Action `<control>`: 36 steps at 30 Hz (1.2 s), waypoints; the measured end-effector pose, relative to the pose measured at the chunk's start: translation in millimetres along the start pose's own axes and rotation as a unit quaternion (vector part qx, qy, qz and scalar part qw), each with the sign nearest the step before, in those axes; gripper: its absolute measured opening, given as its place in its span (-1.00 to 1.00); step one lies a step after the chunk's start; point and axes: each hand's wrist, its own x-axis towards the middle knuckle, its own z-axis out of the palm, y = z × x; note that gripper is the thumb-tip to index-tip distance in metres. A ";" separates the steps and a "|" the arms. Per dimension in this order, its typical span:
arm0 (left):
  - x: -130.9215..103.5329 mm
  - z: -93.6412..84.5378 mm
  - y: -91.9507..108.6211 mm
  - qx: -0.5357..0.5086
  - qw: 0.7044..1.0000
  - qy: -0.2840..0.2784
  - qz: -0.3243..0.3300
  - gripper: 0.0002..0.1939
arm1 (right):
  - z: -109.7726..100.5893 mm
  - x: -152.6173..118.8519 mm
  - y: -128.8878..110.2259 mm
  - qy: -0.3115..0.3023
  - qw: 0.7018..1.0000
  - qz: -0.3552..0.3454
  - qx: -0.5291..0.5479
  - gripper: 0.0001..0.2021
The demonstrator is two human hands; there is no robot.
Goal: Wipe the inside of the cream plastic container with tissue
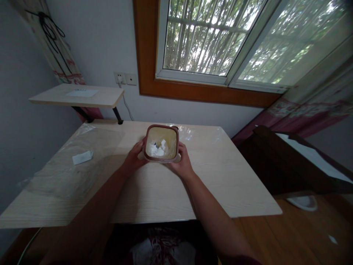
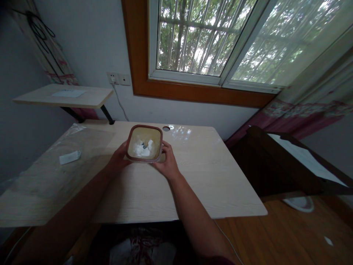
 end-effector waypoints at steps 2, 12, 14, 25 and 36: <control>0.1 0.3 -0.5 -0.002 1.000 0.002 -0.005 -0.10 | -0.3 0.0 -0.6 -0.002 1.000 0.003 -0.005 -0.31; 2.9 -1.0 13.3 -0.034 0.999 -0.003 -0.026 -0.09 | -0.9 0.8 -2.6 -0.009 1.000 0.011 -0.011 -0.35; 2.6 -0.7 12.6 -0.031 0.999 -0.005 -0.025 -0.10 | -0.7 0.9 -2.8 -0.010 1.000 0.010 -0.004 -0.36; 1.6 3.2 8.8 -0.060 0.997 0.003 -0.052 -0.10 | -0.7 1.3 -1.2 -0.012 1.000 0.018 0.001 -0.36; -0.7 7.8 13.8 -0.155 0.981 -0.003 -0.118 -0.14 | -2.0 1.8 -3.4 -0.024 0.999 0.040 -0.006 -0.40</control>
